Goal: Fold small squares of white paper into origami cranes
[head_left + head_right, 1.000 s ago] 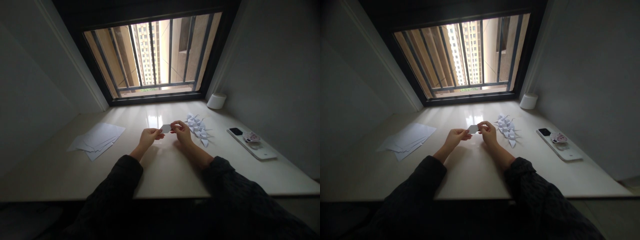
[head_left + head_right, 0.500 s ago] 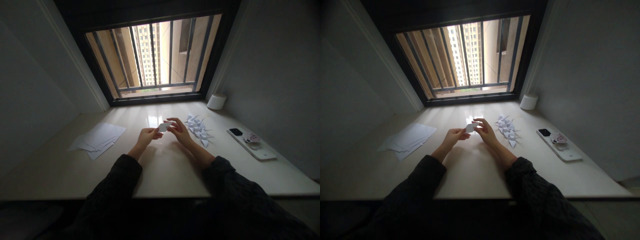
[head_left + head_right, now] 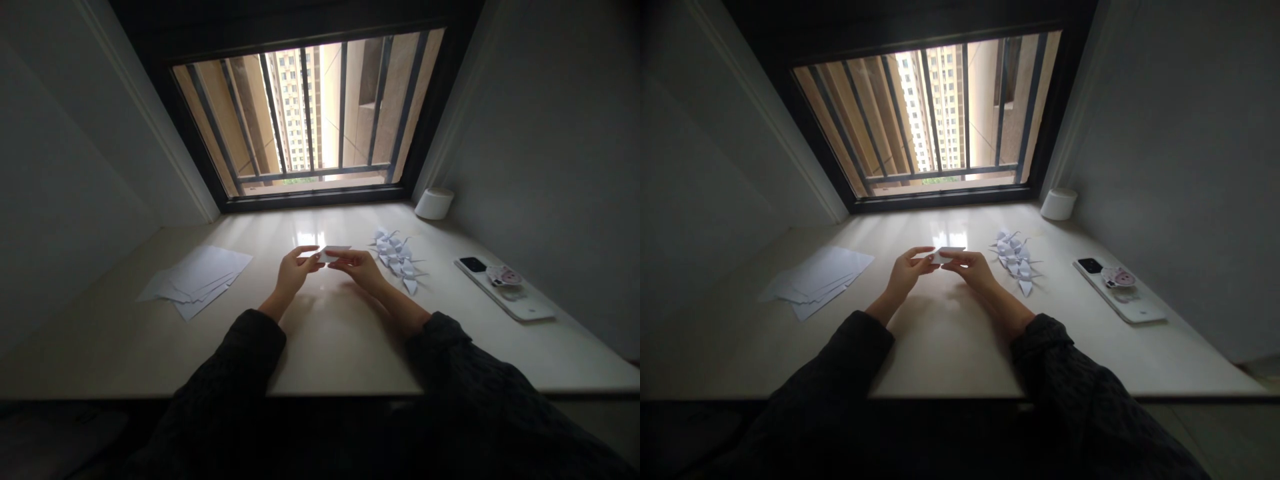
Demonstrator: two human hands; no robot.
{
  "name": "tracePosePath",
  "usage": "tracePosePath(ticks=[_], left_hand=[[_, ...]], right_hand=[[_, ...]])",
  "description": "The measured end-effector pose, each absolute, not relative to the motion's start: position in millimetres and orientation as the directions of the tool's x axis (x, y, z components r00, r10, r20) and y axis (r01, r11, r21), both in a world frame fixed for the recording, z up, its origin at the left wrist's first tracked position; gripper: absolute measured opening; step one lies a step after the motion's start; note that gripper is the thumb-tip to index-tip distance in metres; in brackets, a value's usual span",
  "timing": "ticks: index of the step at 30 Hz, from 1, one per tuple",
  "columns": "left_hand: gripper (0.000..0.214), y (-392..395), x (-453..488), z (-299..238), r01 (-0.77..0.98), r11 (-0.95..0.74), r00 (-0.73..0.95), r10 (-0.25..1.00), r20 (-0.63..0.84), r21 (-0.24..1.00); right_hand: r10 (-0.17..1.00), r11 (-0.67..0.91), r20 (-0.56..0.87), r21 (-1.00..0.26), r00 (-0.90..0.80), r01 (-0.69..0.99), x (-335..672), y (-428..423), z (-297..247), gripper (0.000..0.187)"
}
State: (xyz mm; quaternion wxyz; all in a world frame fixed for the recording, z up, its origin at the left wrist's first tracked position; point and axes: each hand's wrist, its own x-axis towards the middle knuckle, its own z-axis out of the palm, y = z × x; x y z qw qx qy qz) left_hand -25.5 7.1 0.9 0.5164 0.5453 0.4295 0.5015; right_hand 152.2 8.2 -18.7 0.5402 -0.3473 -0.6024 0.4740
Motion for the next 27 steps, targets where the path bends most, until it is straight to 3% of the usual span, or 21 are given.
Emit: tracePosePath(ticks=[8, 20, 27], left_hand=[[0.028, 2.7, -27.4, 4.0, 0.170, -0.413, 0.154, 0.908, 0.390, 0.894], [0.025, 1.5, -25.2, 4.9, 0.115, -0.335, 0.136, 0.938, 0.319, 0.935], [0.030, 3.3, -21.9, 3.2, 0.025, -0.193, 0.151, 0.971, 0.187, 0.981]], right_hand=[[0.952, 0.251, 0.277, -0.951, -0.132, -0.180, 148.7, 0.4, -8.7, 0.038], [0.952, 0.287, 0.297, -0.950, -0.074, -0.120, 146.9, -1.2, -3.3, 0.021], [0.951, 0.309, 0.309, -0.949, 0.006, -0.062, 148.5, 0.2, -4.4, 0.016]])
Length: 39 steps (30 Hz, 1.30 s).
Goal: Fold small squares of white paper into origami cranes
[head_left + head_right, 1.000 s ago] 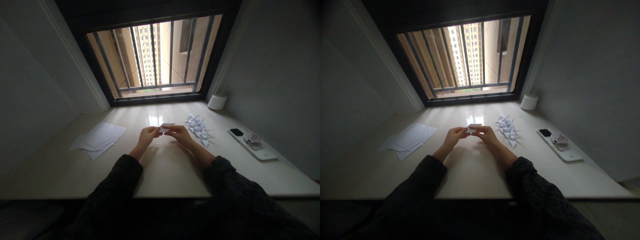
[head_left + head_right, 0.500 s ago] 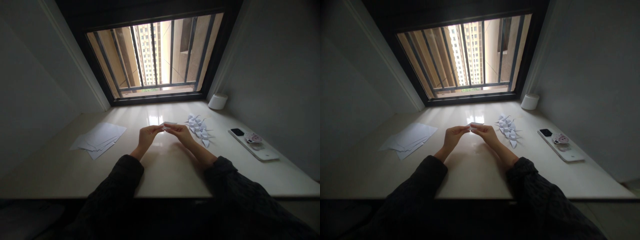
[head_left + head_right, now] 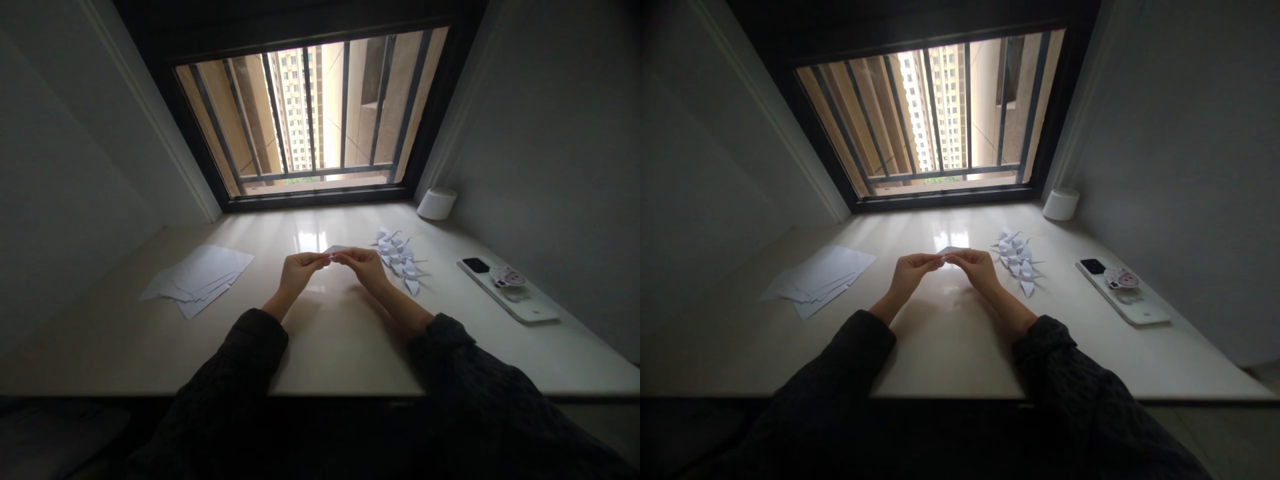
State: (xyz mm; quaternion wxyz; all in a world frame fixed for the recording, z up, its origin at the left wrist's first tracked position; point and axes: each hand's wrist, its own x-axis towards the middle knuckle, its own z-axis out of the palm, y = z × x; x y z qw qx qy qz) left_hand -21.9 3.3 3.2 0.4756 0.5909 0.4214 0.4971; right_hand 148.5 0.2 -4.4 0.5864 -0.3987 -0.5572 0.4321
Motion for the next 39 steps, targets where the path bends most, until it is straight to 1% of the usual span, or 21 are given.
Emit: tracePosePath(ticks=[3, 7, 11, 14, 18, 22, 26, 30, 34, 39], left_hand=[[0.029, 1.6, -18.7, 3.9, -0.001, -0.174, 0.134, 0.976, 0.172, 0.985], [0.028, -1.0, -14.3, 3.6, -0.064, -0.196, 0.074, 0.977, 0.201, 0.978], [0.027, -0.3, -13.1, 0.9, -0.113, -0.188, 0.017, 0.982, 0.191, 0.976], [0.025, 1.1, -13.9, -0.5, -0.126, -0.186, 0.002, 0.982, 0.188, 0.974], [0.023, 2.7, -15.4, -1.0, -0.143, -0.220, -0.024, 0.975, 0.219, 0.965], [0.023, 4.2, -16.6, -1.0, -0.156, -0.229, -0.064, 0.973, 0.221, 0.961], [0.027, 4.6, -16.4, -1.5, -0.140, -0.215, -0.076, 0.976, 0.207, 0.966], [0.028, 3.5, -14.5, -2.7, -0.189, -0.195, -0.063, 0.980, 0.186, 0.962], [0.027, 0.8, -11.0, -1.6, -0.206, -0.232, -0.079, 0.972, 0.220, 0.951], [0.024, -1.8, -8.3, 1.0, -0.197, -0.255, -0.093, 0.966, 0.241, 0.947]], right_hand=[[0.940, 0.340, 0.338, -0.937, 0.044, -0.078, 146.1, -1.2, -3.1, 0.014], [0.926, 0.370, 0.361, -0.926, 0.106, -0.075, 141.2, -3.4, -1.9, 0.011], [0.913, 0.387, 0.378, -0.921, 0.151, -0.037, 140.0, -2.6, -4.5, 0.013], [0.911, 0.383, 0.369, -0.923, 0.182, -0.046, 141.1, -1.4, -6.3, 0.017], [0.926, 0.364, 0.349, -0.927, 0.145, -0.092, 142.6, -1.4, -4.3, 0.021], [0.921, 0.386, 0.379, -0.920, 0.093, -0.064, 143.4, -1.8, -1.6, 0.019], [0.908, 0.412, 0.403, -0.909, 0.110, -0.070, 142.1, -2.4, -2.1, 0.017], [0.913, 0.402, 0.387, -0.908, 0.129, -0.117, 139.2, -3.4, -3.4, 0.015], [0.919, 0.385, 0.359, -0.907, 0.162, -0.170, 136.6, -3.2, -4.7, 0.016], [0.927, 0.362, 0.327, -0.909, 0.183, -0.206, 135.5, -2.3, -5.7, 0.021]])
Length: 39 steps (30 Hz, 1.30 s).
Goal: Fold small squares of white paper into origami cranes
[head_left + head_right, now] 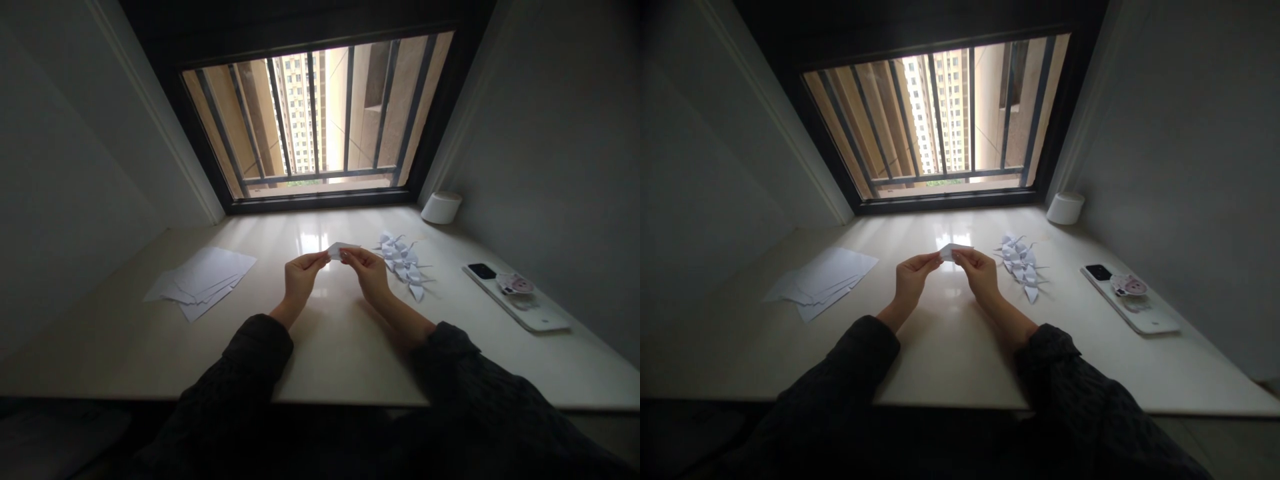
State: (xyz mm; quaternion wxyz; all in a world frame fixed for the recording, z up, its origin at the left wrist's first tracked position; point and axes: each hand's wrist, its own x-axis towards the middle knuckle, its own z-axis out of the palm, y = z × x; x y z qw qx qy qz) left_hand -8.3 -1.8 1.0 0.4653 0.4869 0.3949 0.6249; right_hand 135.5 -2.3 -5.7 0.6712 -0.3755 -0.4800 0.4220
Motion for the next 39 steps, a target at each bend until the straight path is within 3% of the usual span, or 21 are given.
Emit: tracePosePath(ticks=[10, 16, 29, 39], left_hand=[[0.024, -3.0, -10.6, -1.1, -0.150, -0.274, -0.073, 0.961, 0.266, 0.950], [0.023, -5.4, -7.5, 2.2, -0.144, -0.285, -0.083, 0.958, 0.276, 0.948], [0.036, -5.7, -5.6, -0.8, -0.327, -0.136, -0.079, 0.990, 0.117, 0.935], [0.038, -4.2, -7.2, -1.9, -0.323, -0.130, -0.047, 0.991, 0.122, 0.937]], right_hand=[[0.944, 0.294, 0.260, -0.943, 0.203, -0.158, 136.3, -2.0, -5.0, 0.021], [0.950, 0.287, 0.244, -0.929, 0.196, -0.234, 136.3, -0.3, -5.3, 0.023], [0.948, 0.294, 0.247, -0.920, 0.200, -0.258, 135.1, -1.3, -5.2, 0.026], [0.960, 0.268, 0.230, -0.921, 0.160, -0.282, 139.5, 2.5, -6.2, 0.027]])
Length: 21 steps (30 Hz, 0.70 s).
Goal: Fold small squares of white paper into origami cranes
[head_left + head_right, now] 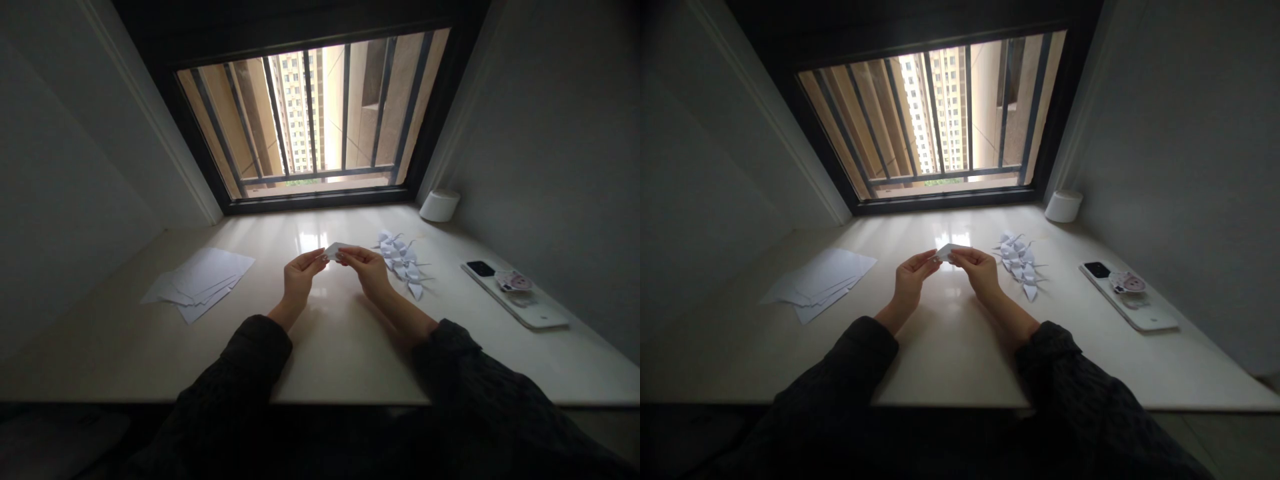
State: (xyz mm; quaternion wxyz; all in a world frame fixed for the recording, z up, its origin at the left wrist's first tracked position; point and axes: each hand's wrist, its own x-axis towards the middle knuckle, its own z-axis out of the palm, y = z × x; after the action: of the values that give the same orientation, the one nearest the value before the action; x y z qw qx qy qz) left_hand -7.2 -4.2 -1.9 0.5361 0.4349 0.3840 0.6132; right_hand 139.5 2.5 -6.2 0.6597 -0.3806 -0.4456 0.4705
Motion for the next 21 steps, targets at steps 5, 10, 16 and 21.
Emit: tracePosePath(ticks=[5, 10, 16, 21], left_hand=[[0.060, -6.0, -7.6, -2.3, -0.281, -0.161, -0.026, 0.987, 0.160, 0.946], [0.060, -4.1, -8.6, -2.8, -0.251, -0.134, -0.028, 0.991, 0.131, 0.959], [0.051, -4.1, -8.5, 0.5, -0.256, -0.102, -0.030, 0.995, 0.098, 0.961], [0.045, -3.2, -9.0, -0.7, -0.265, -0.054, -0.004, 0.998, 0.055, 0.963]], right_hand=[[0.956, 0.278, 0.239, -0.925, 0.172, -0.258, 136.6, -0.3, -6.0, 0.028], [0.949, 0.307, 0.276, -0.919, 0.150, -0.247, 131.6, -3.8, -8.7, 0.027], [0.948, 0.308, 0.277, -0.925, 0.158, -0.225, 134.0, -2.0, -9.9, 0.034], [0.951, 0.301, 0.266, -0.914, 0.157, -0.273, 135.6, 1.3, -10.7, 0.028]])
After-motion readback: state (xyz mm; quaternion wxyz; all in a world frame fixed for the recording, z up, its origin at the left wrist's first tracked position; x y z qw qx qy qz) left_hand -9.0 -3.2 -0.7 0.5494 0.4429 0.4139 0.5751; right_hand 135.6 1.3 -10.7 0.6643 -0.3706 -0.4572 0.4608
